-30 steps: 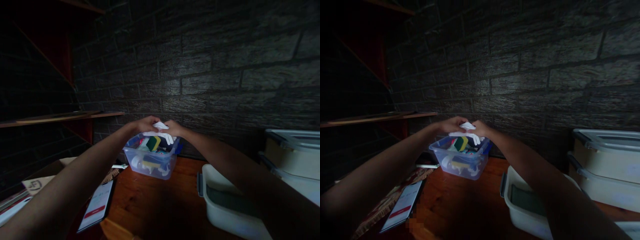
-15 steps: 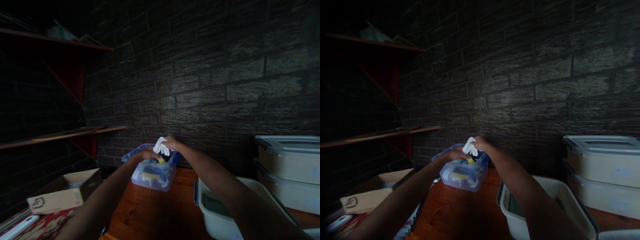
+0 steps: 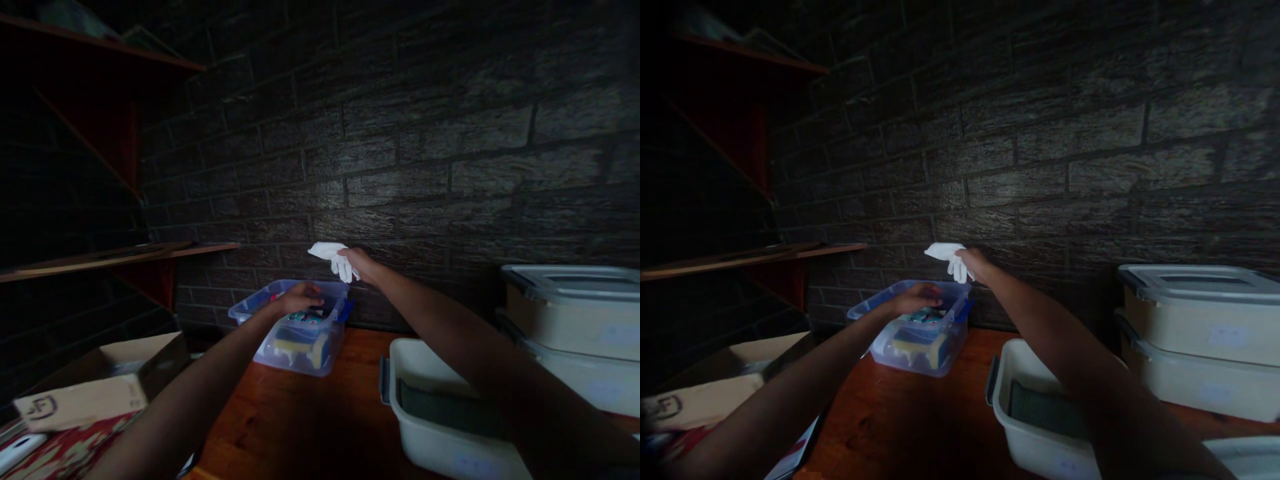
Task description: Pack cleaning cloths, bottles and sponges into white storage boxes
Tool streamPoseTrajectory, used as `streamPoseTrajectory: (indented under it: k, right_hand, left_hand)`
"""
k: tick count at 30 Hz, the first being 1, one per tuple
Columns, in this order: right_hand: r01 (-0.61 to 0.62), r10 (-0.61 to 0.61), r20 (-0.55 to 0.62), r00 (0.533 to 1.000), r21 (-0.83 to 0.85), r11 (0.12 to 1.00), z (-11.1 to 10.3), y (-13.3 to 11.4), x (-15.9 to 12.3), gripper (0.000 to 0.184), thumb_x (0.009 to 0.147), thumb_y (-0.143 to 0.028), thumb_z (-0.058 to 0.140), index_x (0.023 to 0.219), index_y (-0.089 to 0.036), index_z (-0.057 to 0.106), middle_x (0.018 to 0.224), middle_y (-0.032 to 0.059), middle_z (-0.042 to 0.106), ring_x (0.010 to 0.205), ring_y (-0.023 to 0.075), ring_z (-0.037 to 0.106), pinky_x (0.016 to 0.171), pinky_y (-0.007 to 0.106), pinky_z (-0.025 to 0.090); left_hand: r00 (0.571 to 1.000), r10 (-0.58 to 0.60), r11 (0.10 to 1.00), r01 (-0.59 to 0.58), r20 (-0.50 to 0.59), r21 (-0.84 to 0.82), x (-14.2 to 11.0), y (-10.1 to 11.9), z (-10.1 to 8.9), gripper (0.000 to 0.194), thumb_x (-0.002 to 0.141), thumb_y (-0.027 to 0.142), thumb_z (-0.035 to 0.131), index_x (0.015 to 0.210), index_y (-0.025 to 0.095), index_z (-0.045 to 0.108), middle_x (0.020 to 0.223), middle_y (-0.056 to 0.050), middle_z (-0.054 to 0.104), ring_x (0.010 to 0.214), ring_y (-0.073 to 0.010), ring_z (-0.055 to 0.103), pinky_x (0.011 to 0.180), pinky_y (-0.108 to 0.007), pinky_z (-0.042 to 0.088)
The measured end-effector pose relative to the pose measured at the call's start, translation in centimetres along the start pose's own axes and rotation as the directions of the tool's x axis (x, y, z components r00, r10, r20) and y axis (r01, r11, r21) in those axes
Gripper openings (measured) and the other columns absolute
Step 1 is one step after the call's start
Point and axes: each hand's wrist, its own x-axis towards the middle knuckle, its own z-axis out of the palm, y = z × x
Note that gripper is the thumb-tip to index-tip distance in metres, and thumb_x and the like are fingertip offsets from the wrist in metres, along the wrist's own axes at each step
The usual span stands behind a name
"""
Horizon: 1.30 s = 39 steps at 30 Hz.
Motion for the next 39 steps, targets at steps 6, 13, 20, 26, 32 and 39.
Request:
streamPoseTrajectory:
  k: [6, 13, 20, 26, 32, 39]
  right_hand:
    - [-0.047, 0.04, 0.066, 0.997, 0.112, 0.993, -5.6, 1.5, -9.5, 0.036, 0.103, -0.045, 0.056, 0.112, -0.012, 0.068, 0.098, 0.0069, 0.072, 0.076, 0.0156, 0.068, 0.068, 0.031, 0.057]
    - [0.095, -0.093, -0.083, 0.992, 0.023, 0.995, -10.9, 6.3, -19.7, 0.04, 0.093, -0.048, 0.066, 0.118, -0.018, 0.072, 0.105, 0.0044, 0.075, 0.09, 0.0203, 0.067, 0.077, 0.028, 0.052]
    - [0.244, -0.256, -0.287, 0.923, -0.079, 0.967, -13.9, 7.6, -20.5, 0.041, 0.093, -0.057, 0.061, 0.086, -0.018, 0.07, 0.08, 0.0018, 0.065, 0.075, 0.0176, 0.058, 0.068, 0.027, 0.047]
    - [0.343, -0.36, -0.386, 0.849, -0.115, 0.932, -14.9, 7.1, -20.7, 0.044, 0.096, -0.055, 0.058, 0.069, -0.021, 0.065, 0.078, 0.0033, 0.062, 0.079, 0.0189, 0.058, 0.074, 0.028, 0.047]
    - [0.345, -0.29, -0.335, 0.897, 0.12, 0.931, -16.1, 6.0, -23.2, 0.039, 0.096, -0.057, 0.059, 0.082, -0.022, 0.067, 0.072, -0.0001, 0.058, 0.06, 0.0138, 0.048, 0.053, 0.024, 0.039]
    - [0.256, -0.231, -0.212, 0.95, 0.101, 0.961, -16.7, 6.6, -24.4, 0.035, 0.095, -0.053, 0.063, 0.088, -0.02, 0.073, 0.072, 0.0007, 0.059, 0.06, 0.0131, 0.047, 0.052, 0.024, 0.035]
  left_hand:
    - [0.966, 0.204, 0.817, -0.258, -0.161, -0.516, -1.1, 8.8, 6.9, 0.058, 0.082, 0.062, 0.072, 0.117, 0.016, 0.071, 0.119, -0.014, 0.074, 0.107, -0.0259, 0.071, 0.089, -0.036, 0.056]
    - [0.935, 0.221, 0.505, -0.354, -0.278, -0.787, -1.0, 14.0, 18.4, 0.04, 0.077, 0.045, 0.082, 0.102, 0.015, 0.074, 0.097, -0.006, 0.077, 0.091, -0.0206, 0.069, 0.084, -0.03, 0.052]
    - [0.943, 0.22, 0.331, -0.313, -0.25, -0.89, -0.9, 16.6, 21.8, 0.028, 0.07, 0.025, 0.08, 0.095, 0.02, 0.07, 0.093, 0.0, 0.075, 0.093, -0.0182, 0.07, 0.089, -0.028, 0.052]
    - [0.949, 0.224, 0.341, -0.288, -0.22, -0.895, 0.1, 16.5, 22.1, 0.025, 0.072, 0.027, 0.078, 0.094, 0.015, 0.075, 0.099, -0.01, 0.078, 0.096, -0.0275, 0.072, 0.085, -0.035, 0.056]
    - [0.97, 0.207, 0.374, -0.2, -0.129, -0.906, -0.1, 15.6, 22.3, 0.029, 0.075, 0.033, 0.087, 0.095, 0.018, 0.073, 0.07, 0.002, 0.062, 0.052, -0.0074, 0.051, 0.049, -0.018, 0.042]
    - [0.985, 0.159, 0.477, -0.137, -0.069, -0.868, -0.4, 15.5, 22.4, 0.034, 0.07, 0.038, 0.091, 0.077, 0.017, 0.065, 0.058, 0.007, 0.043, 0.044, -0.0026, 0.031, 0.04, -0.015, 0.02]
